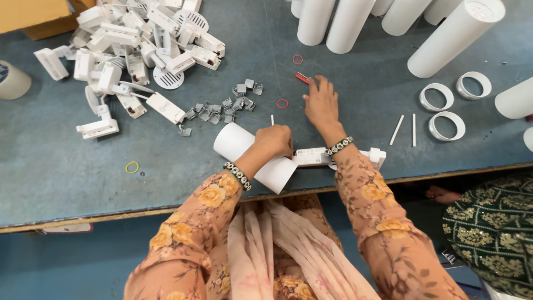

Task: The person assembles white cylindrical electrical devices by inserting a rectangular component into the cylinder and securing it with a screwdriver. They handle multiple units, placing finished ones aside and picking up new ones to continue the process.

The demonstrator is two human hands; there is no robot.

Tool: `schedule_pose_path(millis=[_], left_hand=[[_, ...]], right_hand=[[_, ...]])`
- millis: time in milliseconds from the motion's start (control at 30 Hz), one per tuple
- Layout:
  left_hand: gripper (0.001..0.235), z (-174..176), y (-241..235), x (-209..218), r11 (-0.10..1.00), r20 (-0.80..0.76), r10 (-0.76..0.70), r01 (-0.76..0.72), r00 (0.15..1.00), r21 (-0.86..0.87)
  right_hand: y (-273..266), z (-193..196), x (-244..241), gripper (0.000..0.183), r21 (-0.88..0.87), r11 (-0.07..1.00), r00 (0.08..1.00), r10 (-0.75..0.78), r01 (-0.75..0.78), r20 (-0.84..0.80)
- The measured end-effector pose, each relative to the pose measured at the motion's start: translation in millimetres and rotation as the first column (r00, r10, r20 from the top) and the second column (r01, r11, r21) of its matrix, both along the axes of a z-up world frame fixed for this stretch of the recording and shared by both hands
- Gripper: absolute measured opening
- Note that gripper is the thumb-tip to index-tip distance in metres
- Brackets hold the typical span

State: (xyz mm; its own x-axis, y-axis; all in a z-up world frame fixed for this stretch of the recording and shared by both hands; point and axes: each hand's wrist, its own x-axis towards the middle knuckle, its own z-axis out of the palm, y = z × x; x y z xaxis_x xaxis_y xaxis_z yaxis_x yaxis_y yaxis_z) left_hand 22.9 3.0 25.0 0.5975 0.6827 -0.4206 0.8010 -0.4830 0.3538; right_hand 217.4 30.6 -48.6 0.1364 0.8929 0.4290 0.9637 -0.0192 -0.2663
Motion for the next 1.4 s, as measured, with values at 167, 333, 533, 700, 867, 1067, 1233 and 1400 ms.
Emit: schedule_pose_path(millis=[167, 333, 533, 700, 867, 1067, 1233, 1400], left_hand=[[0.012, -7, 3, -4, 0.999, 0.08, 0.0, 0.003, 0.997, -0.044], [0.009, -9, 1, -11, 0.997, 0.121, -0.009, 0.018, 0.993, -0.075], [0.015, 3, -1, -16, 0.995, 0.156, -0.026, 0.04, 0.987, -0.092], [0.013, 9, -3, -15, 0.988, 0.148, -0.027, 0.049, 0.989, -0.144], [0.009, 7, -6, -17, 0.993, 0.184, -0.043, 0.062, 0.982, -0.098], [0.013, 5, -6, -18, 0.995, 0.233, -0.059, 0.075, 0.971, -0.059], [0.018, 5, -7, -18, 0.997, 0.199, -0.027, 0.04, 0.98, -0.061], [0.02, 3, -8, -14, 0.999, 0.16, -0.029, 0.033, 0.987, -0.023]], right_hand=[[15, -8, -2, 0.044, -0.166, 0.985, 0.999, -0.034, 0.041, 0.041], [19, -4, 0, 0.06, 0.085, 0.996, 0.995, -0.023, 0.015, 0.097], [27, 0, -1, 0.042, -0.006, 0.989, 0.986, 0.15, -0.15, 0.069], [25, 31, -6, 0.038, 0.206, 0.962, 0.979, 0.196, -0.181, -0.053], [-51, 74, -14, 0.036, 0.541, 0.831, 0.578, 0.505, -0.125, -0.641], [-126, 30, -62, 0.042, 0.498, 0.854, 0.097, 0.489, 0.15, -0.867], [-107, 0, -52, 0.038, 0.528, 0.825, 0.107, 0.517, 0.202, -0.849], [-110, -7, -54, 0.036, 0.554, 0.818, 0.173, 0.53, 0.153, -0.83]])
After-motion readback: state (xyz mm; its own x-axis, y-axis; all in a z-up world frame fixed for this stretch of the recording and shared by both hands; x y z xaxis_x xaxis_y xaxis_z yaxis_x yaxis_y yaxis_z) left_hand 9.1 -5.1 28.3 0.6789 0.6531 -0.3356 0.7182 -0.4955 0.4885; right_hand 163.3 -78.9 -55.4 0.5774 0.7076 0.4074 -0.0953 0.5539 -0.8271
